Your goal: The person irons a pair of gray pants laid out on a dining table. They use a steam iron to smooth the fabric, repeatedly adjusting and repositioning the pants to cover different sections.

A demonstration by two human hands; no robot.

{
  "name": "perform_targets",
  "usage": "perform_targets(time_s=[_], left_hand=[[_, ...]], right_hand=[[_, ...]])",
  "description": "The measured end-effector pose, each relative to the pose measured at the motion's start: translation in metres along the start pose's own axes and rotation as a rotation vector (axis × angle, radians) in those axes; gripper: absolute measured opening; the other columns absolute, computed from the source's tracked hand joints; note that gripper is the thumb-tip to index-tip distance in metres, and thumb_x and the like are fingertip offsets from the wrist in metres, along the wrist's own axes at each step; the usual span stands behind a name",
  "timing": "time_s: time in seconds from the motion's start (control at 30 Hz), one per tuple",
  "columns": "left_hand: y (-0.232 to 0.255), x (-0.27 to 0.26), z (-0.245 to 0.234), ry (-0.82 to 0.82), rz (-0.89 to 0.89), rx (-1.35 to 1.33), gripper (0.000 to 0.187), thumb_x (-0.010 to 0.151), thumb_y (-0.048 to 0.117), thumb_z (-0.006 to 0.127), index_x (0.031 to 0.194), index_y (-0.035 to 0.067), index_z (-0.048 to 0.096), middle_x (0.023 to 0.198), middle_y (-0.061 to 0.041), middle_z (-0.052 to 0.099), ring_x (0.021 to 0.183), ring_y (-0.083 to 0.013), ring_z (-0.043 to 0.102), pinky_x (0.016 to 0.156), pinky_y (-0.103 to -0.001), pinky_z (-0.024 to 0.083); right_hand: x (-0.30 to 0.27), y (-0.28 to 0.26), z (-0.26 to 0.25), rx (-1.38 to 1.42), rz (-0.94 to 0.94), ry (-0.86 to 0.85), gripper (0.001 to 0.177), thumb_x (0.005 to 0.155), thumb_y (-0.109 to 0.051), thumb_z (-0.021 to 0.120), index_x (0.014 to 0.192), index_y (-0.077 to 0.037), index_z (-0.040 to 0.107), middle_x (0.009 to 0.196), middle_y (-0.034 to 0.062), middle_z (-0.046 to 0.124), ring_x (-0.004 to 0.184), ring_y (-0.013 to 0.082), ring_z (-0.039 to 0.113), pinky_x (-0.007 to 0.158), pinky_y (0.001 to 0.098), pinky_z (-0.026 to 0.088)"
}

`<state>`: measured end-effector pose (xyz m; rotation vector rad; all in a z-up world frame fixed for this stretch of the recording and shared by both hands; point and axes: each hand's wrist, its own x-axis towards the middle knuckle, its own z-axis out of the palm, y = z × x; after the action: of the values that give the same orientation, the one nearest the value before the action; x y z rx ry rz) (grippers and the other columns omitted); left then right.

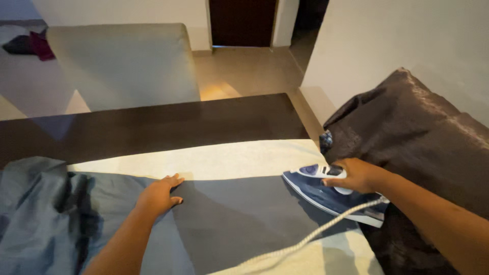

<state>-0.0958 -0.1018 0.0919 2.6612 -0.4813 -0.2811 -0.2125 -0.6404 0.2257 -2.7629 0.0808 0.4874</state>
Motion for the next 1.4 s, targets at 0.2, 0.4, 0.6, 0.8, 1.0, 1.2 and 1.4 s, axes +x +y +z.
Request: perform_targets(time_s=[0.2,0.4,0.6,0.8,1.0,1.2,1.4], left_hand=[[-0.021,-0.015,-0.024,-0.138,-0.264,0.227,0.082,0.083,0.052,0.077,0.153,0.049,0.034,0.170,0.006,0.017,0.157,-0.0186,0.020,0.124,-0.054,0.027],[-0.057,-0.035,-0.034,-0.042,-0.326,0.208,0.086,0.085,0.054,0.074,0.156,0.049,0.025,0.172,0.001,0.008,0.159,-0.0216,0.014,0.120,-0.064,0.024],[-0.122,-0.036,-0.027,0.070,-0.392,0.071,0.109,0.080,0.051,0.080,0.162,0.029,0.011,0.170,-0.008,0.006,0.156,-0.0308,0.010,0.122,-0.057,0.021],[-0.196,-0.033,-0.001,0.169,-0.236,0.003,0.087,0.084,0.029,0.080,0.157,0.025,0.034,0.167,-0.012,0.020,0.154,-0.0386,0.018,0.124,-0.045,0.025],[-0.231,-0.016,0.005,0.207,-0.142,-0.014,0.075,0.080,0.002,0.069,0.149,0.021,0.046,0.161,-0.010,0.037,0.149,-0.0314,0.035,0.121,-0.035,0.032],[-0.219,-0.031,-0.023,0.187,-0.231,-0.255,0.076,0.075,-0.014,0.050,0.141,0.023,0.059,0.156,-0.004,0.049,0.147,-0.0252,0.042,0.117,-0.030,0.037],[-0.223,-0.054,-0.048,0.131,-0.159,-0.626,0.085,0.070,-0.023,0.037,0.143,0.016,0.060,0.151,-0.008,0.056,0.144,-0.0217,0.049,0.117,-0.026,0.035]], right_hand=[[0.017,-0.050,0.005,-0.105,-0.193,-0.200,0.075,0.073,-0.061,0.075,0.124,-0.006,0.072,0.116,0.0150,0.077,0.107,0.0260,0.074,0.095,0.0350,0.056],[0.041,-0.142,0.032,-0.155,-0.391,-0.124,0.079,0.075,-0.062,0.078,0.123,0.000,0.067,0.119,0.0200,0.071,0.110,0.0339,0.068,0.096,0.0392,0.053],[0.057,-0.239,0.048,-0.180,-0.405,-0.217,0.066,0.077,-0.057,0.074,0.118,-0.007,0.071,0.108,0.0168,0.075,0.103,0.0333,0.070,0.091,0.0413,0.054],[0.066,-0.315,0.065,-0.189,-0.537,-0.215,0.067,0.077,-0.058,0.075,0.120,-0.008,0.070,0.109,0.0159,0.075,0.103,0.0344,0.070,0.091,0.0418,0.055],[0.076,-0.380,0.090,-0.204,-0.434,-0.205,0.066,0.079,-0.057,0.072,0.128,-0.012,0.067,0.117,0.0149,0.072,0.111,0.0339,0.068,0.097,0.0429,0.052],[0.089,-0.429,0.102,-0.217,-0.385,-0.165,0.065,0.081,-0.059,0.071,0.124,-0.011,0.068,0.116,0.0158,0.073,0.112,0.0340,0.067,0.097,0.0443,0.052],[0.107,-0.462,0.116,-0.214,-0.169,-0.093,0.064,0.087,-0.061,0.067,0.120,-0.006,0.071,0.115,0.0188,0.073,0.110,0.0364,0.069,0.098,0.0449,0.053]])
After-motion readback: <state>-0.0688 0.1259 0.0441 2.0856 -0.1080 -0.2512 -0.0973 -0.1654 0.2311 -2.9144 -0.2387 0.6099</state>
